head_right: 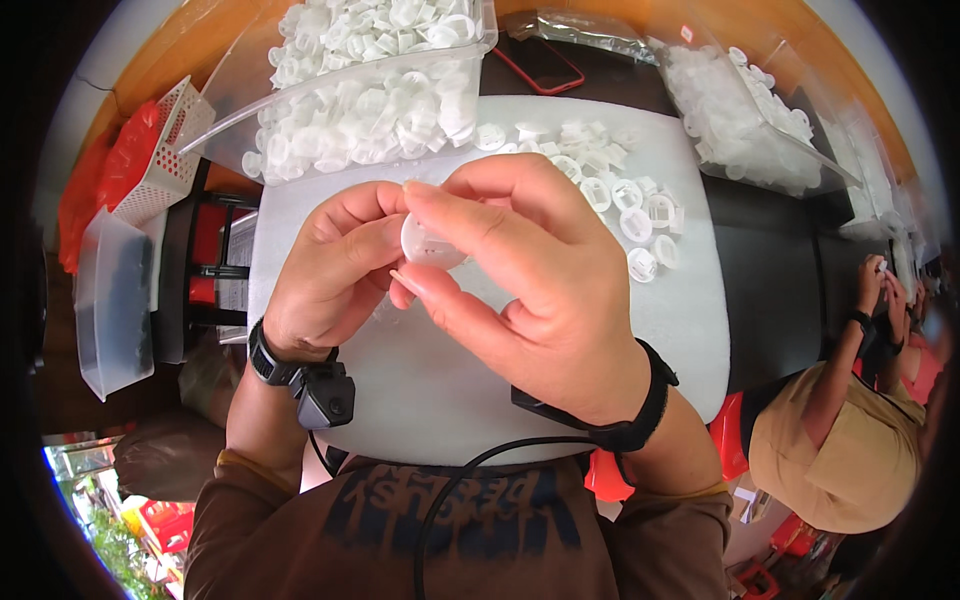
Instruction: Manually inserting small metal pins into white plastic housings for component assembly.
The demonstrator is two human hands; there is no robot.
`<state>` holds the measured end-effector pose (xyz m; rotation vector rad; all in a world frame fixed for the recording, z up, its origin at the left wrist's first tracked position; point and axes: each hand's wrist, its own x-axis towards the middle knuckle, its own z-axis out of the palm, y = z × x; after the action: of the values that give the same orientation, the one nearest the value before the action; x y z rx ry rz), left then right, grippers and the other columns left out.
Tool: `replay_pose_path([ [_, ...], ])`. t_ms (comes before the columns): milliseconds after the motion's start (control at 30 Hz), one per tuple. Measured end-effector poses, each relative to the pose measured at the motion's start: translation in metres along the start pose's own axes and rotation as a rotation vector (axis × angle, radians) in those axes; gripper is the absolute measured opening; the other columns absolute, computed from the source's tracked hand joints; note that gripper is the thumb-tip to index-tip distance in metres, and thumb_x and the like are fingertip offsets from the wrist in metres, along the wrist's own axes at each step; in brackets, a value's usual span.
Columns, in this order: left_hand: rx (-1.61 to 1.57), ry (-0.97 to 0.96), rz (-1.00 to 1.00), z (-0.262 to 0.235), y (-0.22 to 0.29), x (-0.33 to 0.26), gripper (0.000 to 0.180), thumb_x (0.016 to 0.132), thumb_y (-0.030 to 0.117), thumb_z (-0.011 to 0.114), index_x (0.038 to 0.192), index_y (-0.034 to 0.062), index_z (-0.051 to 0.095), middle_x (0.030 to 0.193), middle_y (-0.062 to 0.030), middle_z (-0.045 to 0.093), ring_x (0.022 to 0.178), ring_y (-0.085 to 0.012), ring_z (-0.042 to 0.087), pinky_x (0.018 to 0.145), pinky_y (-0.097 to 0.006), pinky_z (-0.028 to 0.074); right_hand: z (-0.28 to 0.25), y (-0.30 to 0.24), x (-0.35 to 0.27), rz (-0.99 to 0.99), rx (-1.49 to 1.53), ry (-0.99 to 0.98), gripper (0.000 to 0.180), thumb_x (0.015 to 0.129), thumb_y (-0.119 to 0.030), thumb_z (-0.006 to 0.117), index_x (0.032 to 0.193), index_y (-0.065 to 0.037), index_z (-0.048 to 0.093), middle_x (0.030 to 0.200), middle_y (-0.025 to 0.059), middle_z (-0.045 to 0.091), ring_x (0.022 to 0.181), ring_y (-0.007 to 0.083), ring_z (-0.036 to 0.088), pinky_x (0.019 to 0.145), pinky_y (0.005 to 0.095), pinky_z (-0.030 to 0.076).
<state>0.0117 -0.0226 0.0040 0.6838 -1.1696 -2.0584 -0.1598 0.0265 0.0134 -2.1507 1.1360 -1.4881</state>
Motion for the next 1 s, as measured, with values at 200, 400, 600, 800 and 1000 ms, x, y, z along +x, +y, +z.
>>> replay_pose_path([
  [200,0.093,0.036,0.031,0.001,0.002,-0.005,0.014,0.085,0.011,0.052,0.094,0.0018,0.055,0.078,-0.0044,0.059,0.059,-0.0083,0.052,0.054,-0.020,0.043,-0.048,-0.009,0.021,0.044,-0.322,0.146,0.032,0.071,0.000,0.065,0.103,0.000,0.060,0.098,0.0070,0.058,0.076,0.0096,0.051,0.066,0.0207,0.042],
  [400,0.257,0.058,0.048,0.004,0.008,-0.010,0.011,0.083,0.009,0.052,0.091,0.0020,0.055,0.075,-0.0033,0.058,0.061,-0.0081,0.050,0.057,-0.020,0.042,-0.173,0.077,0.037,0.368,-0.399,0.656,0.036,0.076,-0.020,0.066,0.100,0.006,0.058,0.092,0.0130,0.062,0.078,0.0105,0.058,0.068,0.0195,0.044],
  [600,0.830,0.067,0.089,-0.015,0.020,-0.016,0.012,0.082,0.011,0.054,0.087,0.0000,0.056,0.072,-0.0011,0.056,0.063,-0.0072,0.047,0.059,-0.020,0.040,-0.127,0.055,0.012,0.395,-0.890,0.413,0.033,0.078,-0.023,0.063,0.103,-0.002,0.060,0.093,0.0100,0.060,0.074,0.0133,0.055,0.067,0.0228,0.043],
  [800,1.355,-0.016,0.205,-0.030,0.012,-0.011,0.012,0.079,0.011,0.052,0.080,-0.0007,0.053,0.064,-0.0077,0.050,0.060,-0.0156,0.046,0.056,-0.026,0.038,-0.076,0.049,-0.038,0.481,-0.595,-0.079,0.027,0.075,-0.015,0.063,0.097,0.000,0.059,0.089,0.0101,0.059,0.075,0.0202,0.053,0.066,0.0262,0.043],
  [1000,1.435,-0.028,0.423,-0.022,-0.018,-0.003,0.009,0.078,0.009,0.052,0.079,0.0005,0.053,0.070,-0.0126,0.052,0.064,-0.0269,0.050,0.059,-0.032,0.040,-0.069,0.062,-0.044,0.468,-0.659,-0.213,0.018,0.076,-0.010,0.059,0.091,0.001,0.060,0.086,0.0117,0.059,0.072,0.0236,0.054,0.064,0.0283,0.042],
])
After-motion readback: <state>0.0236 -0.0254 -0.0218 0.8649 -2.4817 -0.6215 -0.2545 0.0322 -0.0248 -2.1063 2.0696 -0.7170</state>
